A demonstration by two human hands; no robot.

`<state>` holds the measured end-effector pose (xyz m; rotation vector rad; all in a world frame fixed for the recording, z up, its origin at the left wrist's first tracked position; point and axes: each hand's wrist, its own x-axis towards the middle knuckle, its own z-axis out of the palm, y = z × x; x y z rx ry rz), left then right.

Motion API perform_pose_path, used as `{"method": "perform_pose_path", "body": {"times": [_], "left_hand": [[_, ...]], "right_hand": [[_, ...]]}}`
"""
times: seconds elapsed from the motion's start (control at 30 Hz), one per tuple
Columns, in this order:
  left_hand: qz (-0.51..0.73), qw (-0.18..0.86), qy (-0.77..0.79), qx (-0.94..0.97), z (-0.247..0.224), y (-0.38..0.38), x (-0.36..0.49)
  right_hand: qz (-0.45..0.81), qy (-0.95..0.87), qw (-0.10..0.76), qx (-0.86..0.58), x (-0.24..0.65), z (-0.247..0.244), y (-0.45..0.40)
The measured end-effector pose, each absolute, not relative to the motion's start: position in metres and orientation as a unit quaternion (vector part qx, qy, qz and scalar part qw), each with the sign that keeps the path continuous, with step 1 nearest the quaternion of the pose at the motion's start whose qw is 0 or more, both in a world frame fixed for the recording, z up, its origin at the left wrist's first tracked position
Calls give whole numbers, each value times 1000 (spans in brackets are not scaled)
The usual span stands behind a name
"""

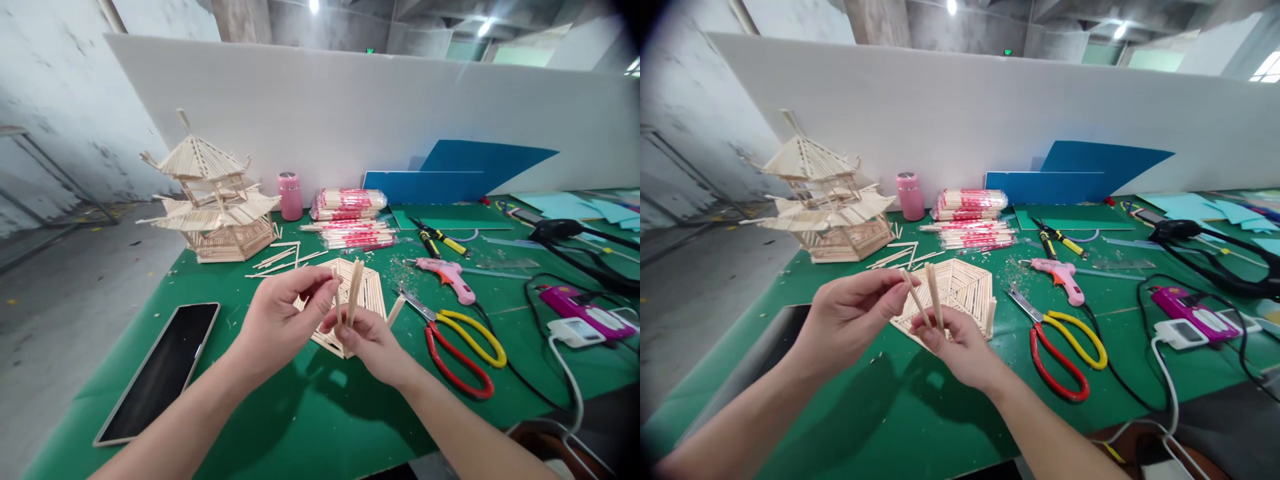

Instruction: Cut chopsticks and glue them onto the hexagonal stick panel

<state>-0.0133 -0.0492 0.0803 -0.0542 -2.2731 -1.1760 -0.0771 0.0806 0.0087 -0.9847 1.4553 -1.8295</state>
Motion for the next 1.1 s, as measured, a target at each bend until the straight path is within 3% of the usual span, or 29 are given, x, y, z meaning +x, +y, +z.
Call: {"method": "perform_pose_path", "body": {"times": [0.37, 0.63, 1.1], "left_hand": [[-440, 279, -854, 6, 99, -41, -26], [-687, 242, -681, 69, 93, -18, -41], [-766, 316, -550, 98, 90, -6, -45]], "right_hand": [[-729, 517, 267, -361, -69, -5, 73], [-731, 527, 242, -359, -69, -6, 70], [-709, 561, 196, -381, -70, -8, 68]]}}
